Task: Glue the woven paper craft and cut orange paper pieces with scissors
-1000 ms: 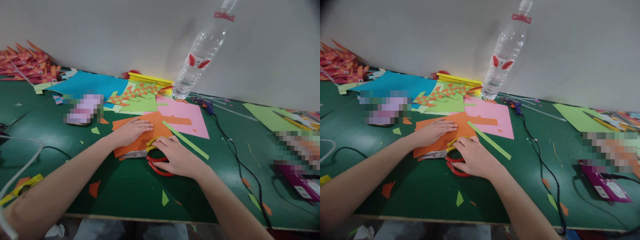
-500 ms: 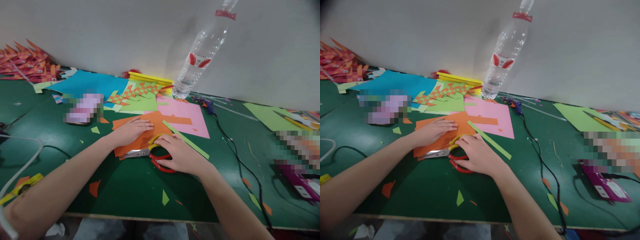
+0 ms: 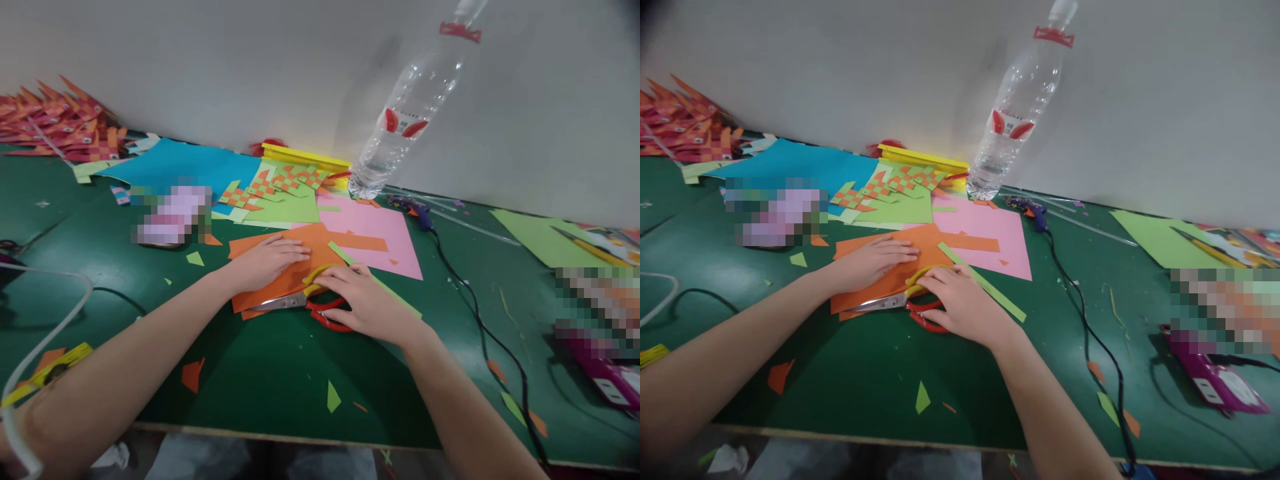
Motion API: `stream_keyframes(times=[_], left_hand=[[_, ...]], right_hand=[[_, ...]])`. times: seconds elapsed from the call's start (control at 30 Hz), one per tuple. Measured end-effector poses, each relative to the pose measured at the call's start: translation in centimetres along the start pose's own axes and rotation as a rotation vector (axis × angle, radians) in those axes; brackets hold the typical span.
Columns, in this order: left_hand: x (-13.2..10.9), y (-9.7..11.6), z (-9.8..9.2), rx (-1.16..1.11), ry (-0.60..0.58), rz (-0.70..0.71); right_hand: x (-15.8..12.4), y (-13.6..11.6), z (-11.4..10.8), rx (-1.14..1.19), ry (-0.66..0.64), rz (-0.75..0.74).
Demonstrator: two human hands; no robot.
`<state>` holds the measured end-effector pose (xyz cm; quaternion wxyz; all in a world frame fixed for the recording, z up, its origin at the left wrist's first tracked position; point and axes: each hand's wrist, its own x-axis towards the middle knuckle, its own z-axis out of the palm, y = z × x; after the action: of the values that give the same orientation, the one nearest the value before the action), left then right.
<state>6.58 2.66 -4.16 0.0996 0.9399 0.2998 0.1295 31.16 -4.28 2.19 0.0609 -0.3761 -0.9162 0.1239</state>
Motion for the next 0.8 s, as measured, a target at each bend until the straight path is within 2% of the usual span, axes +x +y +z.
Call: stream_keyframes(times=[0.33, 0.8], left_hand=[[0.01, 0.22, -0.2, 0.034, -0.032, -0.005], [-0.06, -0.13, 0.33, 0.039, 0.0, 0.01]], right_hand=[[0.0, 0.0, 0.13, 0.024, 0.001, 0.006], [-0.01, 0.58, 0.03, 0.047, -0.043, 0.015]])
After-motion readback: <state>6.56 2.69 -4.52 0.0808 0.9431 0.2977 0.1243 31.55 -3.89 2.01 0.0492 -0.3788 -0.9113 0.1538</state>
